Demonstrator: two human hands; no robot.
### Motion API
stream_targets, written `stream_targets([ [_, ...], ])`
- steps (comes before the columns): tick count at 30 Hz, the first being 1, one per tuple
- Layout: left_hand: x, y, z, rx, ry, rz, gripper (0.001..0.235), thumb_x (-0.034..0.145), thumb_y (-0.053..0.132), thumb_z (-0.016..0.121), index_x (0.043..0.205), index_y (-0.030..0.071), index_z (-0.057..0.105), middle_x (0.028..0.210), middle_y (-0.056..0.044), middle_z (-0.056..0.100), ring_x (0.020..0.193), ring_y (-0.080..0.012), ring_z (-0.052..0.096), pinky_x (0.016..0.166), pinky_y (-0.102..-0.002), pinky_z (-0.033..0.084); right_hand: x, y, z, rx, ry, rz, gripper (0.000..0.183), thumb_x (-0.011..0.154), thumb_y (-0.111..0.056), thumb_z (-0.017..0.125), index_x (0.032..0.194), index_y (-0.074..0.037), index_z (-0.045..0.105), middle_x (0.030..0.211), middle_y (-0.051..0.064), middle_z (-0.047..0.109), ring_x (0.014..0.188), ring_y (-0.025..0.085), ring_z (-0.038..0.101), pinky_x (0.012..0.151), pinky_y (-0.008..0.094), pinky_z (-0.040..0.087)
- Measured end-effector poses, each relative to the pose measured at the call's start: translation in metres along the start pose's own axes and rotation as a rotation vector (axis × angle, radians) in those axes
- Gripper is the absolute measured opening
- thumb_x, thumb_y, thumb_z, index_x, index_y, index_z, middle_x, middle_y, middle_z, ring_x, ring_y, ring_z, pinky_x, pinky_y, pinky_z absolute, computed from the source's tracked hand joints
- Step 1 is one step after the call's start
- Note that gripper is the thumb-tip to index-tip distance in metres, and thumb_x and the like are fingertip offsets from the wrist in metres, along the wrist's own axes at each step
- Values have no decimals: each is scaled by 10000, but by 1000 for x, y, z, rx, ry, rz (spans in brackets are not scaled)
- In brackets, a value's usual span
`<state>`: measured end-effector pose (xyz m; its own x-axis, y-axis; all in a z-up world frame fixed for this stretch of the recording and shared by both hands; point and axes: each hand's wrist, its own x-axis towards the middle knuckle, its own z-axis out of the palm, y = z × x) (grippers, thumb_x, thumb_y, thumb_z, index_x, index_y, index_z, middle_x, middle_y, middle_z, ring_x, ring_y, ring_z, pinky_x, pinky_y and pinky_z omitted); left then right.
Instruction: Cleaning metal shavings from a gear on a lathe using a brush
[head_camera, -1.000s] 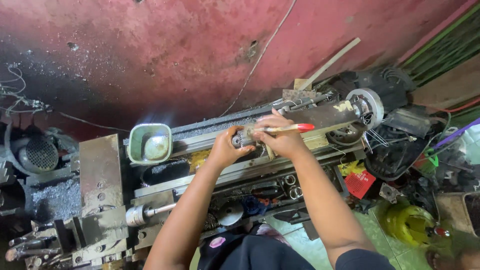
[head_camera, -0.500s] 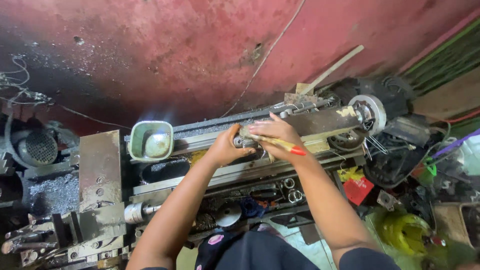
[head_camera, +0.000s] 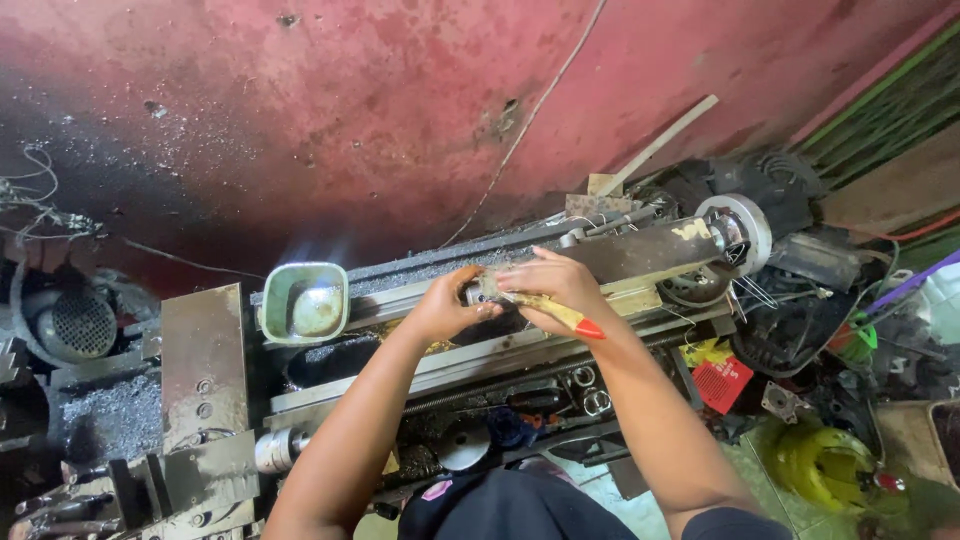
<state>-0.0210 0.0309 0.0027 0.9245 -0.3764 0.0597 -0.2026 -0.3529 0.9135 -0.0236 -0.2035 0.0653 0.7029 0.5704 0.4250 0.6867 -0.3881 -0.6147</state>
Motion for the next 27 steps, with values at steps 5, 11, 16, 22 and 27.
stream_targets([
  [5, 0, 10, -7, -43, -24, -31, 616, 704, 326, 912, 1252, 152, 691, 1134, -114, 765, 1130, -372, 689, 998, -461, 511, 5, -15, -13, 81, -31, 34, 324, 736, -57, 716, 1030, -165, 800, 1107, 77, 796, 1102, 326, 726, 1136, 534, 397],
  [11, -1, 0, -2, -30, 0, -24, 669, 682, 315, 947, 1250, 85, 679, 1126, -167, 759, 1134, -412, 681, 1006, -502, 513, 0, -7, -5, 80, -9, 48, 333, 776, -54, 700, 1077, -157, 797, 1161, 80, 781, 1162, 324, 700, 1134, 527, 397],
  [16, -3, 13, -10, -19, 1, 4, 680, 659, 320, 949, 1270, 154, 702, 1171, -93, 768, 1146, -362, 692, 1010, -453, 518, 4, -14, -12, 119, -40, 60, 353, 722, -3, 714, 1014, -170, 817, 1105, 62, 798, 1161, 319, 700, 1164, 530, 361],
  [22, 0, 10, -12, 7, -21, 3, 759, 604, 320, 971, 1289, 147, 694, 1141, -97, 773, 1132, -346, 701, 1017, -467, 523, 8, 12, -3, 87, -102, 33, 306, 888, -111, 704, 1176, -189, 769, 1222, 80, 755, 1292, 337, 608, 1206, 570, 251],
  [27, 0, 11, -10, 9, -19, 20, 698, 599, 298, 963, 1236, 154, 715, 1115, -90, 779, 1103, -346, 712, 983, -442, 535, 11, 13, -4, -99, -301, -140, 436, 744, -186, 730, 1173, -254, 756, 1238, 12, 756, 1361, 330, 549, 1203, 607, 191],
])
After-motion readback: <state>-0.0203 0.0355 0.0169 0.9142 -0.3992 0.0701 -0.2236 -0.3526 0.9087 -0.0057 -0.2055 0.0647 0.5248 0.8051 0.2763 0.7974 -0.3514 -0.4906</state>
